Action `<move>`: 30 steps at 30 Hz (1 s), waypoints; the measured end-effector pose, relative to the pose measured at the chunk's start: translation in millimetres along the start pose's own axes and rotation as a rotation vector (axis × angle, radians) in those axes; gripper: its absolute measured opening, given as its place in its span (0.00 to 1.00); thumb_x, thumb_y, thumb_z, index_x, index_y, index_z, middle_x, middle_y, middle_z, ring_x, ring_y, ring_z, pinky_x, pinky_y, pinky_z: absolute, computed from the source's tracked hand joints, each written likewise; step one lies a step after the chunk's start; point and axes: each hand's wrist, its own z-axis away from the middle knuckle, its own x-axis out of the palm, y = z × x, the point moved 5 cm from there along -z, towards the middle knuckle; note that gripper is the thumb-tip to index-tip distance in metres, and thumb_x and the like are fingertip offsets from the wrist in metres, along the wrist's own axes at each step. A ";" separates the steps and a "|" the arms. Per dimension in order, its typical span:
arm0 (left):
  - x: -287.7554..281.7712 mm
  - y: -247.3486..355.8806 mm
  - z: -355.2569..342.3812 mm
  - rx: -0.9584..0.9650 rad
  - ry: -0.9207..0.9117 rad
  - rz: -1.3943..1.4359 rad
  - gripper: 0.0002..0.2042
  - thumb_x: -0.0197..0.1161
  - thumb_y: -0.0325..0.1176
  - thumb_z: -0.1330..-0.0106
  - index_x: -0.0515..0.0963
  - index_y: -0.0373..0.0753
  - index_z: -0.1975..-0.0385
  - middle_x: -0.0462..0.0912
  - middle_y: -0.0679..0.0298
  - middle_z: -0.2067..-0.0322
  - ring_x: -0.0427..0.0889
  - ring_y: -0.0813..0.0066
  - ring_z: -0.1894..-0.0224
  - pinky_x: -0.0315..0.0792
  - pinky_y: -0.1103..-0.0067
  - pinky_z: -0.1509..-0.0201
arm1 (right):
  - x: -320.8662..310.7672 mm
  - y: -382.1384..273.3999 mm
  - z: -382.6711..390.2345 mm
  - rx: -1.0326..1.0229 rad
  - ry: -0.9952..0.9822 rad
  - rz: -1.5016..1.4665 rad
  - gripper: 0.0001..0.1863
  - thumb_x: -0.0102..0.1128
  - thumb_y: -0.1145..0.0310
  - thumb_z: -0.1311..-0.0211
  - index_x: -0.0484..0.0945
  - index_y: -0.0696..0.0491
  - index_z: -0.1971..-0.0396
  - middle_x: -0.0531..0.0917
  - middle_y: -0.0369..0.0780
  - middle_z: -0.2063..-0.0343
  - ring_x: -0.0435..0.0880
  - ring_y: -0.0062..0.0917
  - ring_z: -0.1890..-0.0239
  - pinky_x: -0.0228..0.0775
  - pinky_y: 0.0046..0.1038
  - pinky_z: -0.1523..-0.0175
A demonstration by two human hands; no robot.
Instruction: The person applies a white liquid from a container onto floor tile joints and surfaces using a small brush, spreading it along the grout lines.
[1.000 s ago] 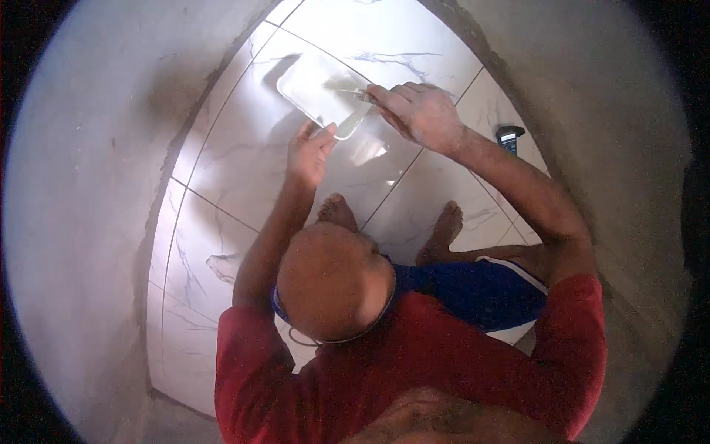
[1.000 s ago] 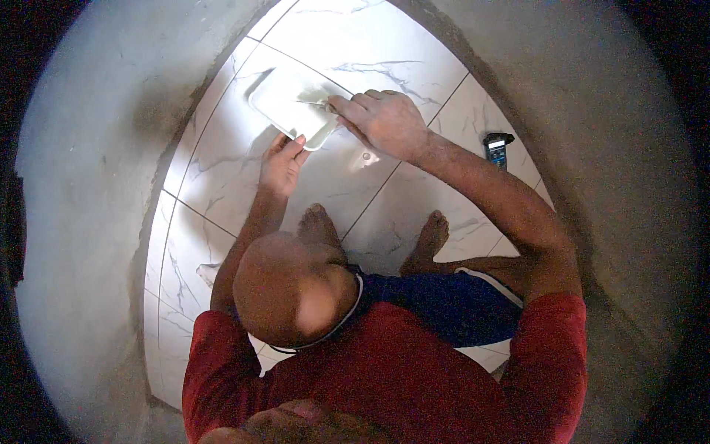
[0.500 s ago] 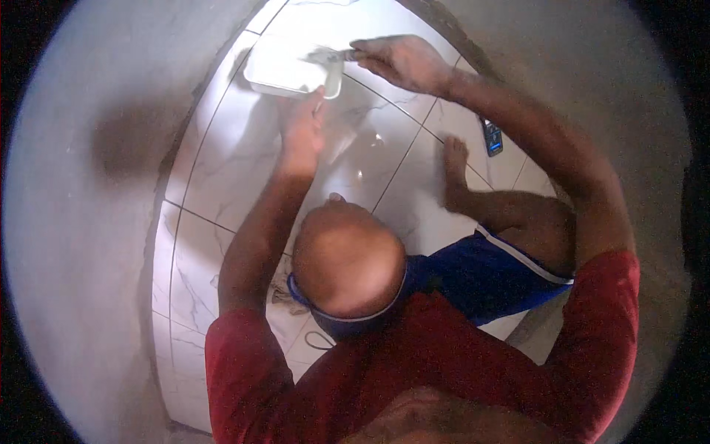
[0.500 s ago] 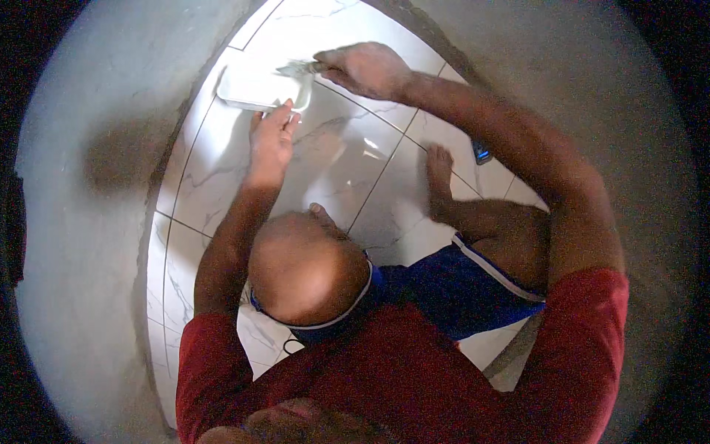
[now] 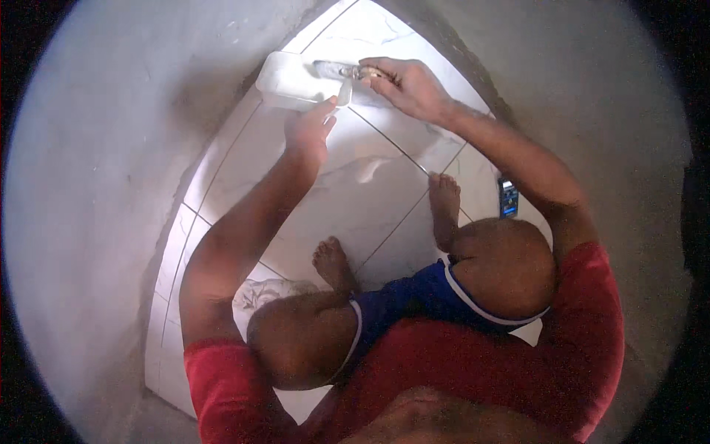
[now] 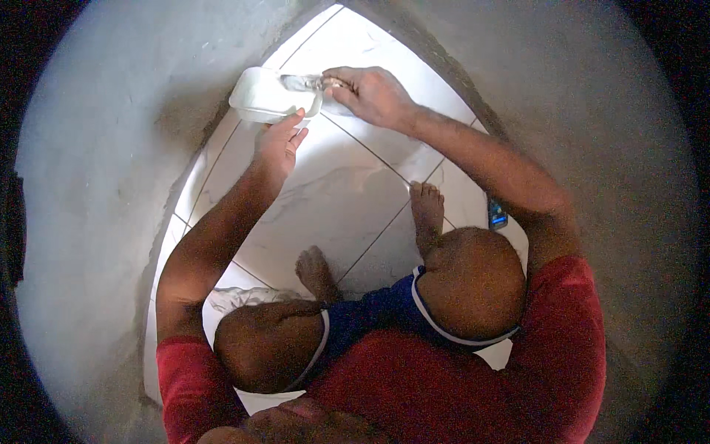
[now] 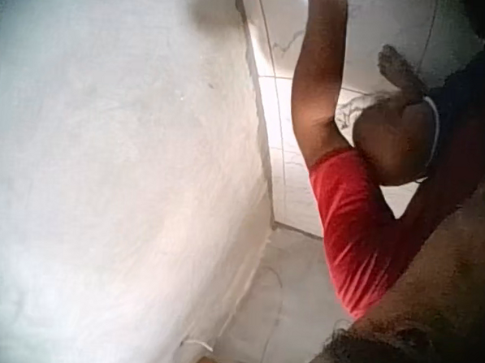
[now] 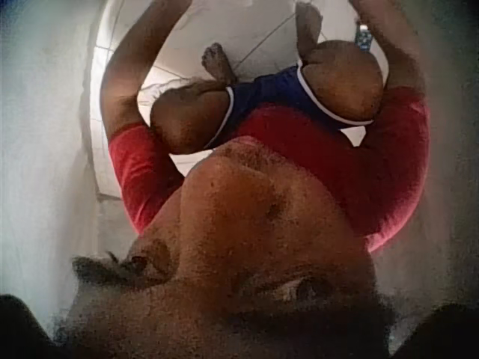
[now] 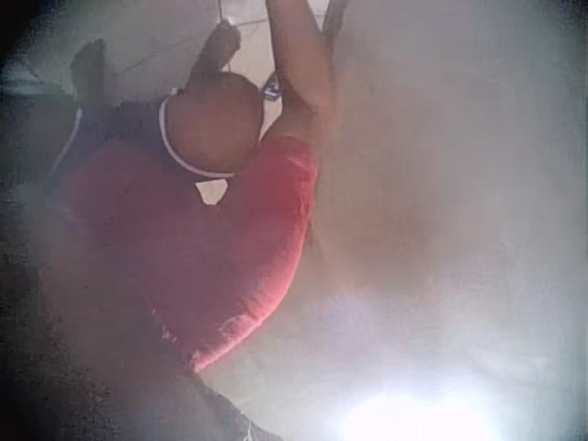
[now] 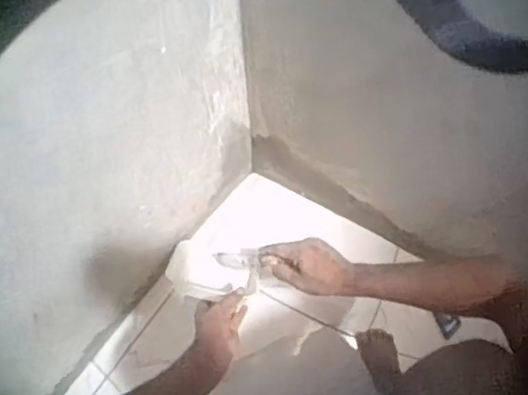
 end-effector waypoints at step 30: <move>106.9 6.2 -175.6 0.077 0.435 0.477 0.22 0.71 0.21 0.40 0.69 0.30 0.49 0.78 0.58 0.55 0.80 0.68 0.58 0.76 0.77 0.58 | 43.9 166.3 69.1 0.675 0.255 -1.078 0.22 0.62 0.63 0.30 0.76 0.58 0.41 0.83 0.32 0.71 0.72 0.11 0.75 0.66 0.16 0.68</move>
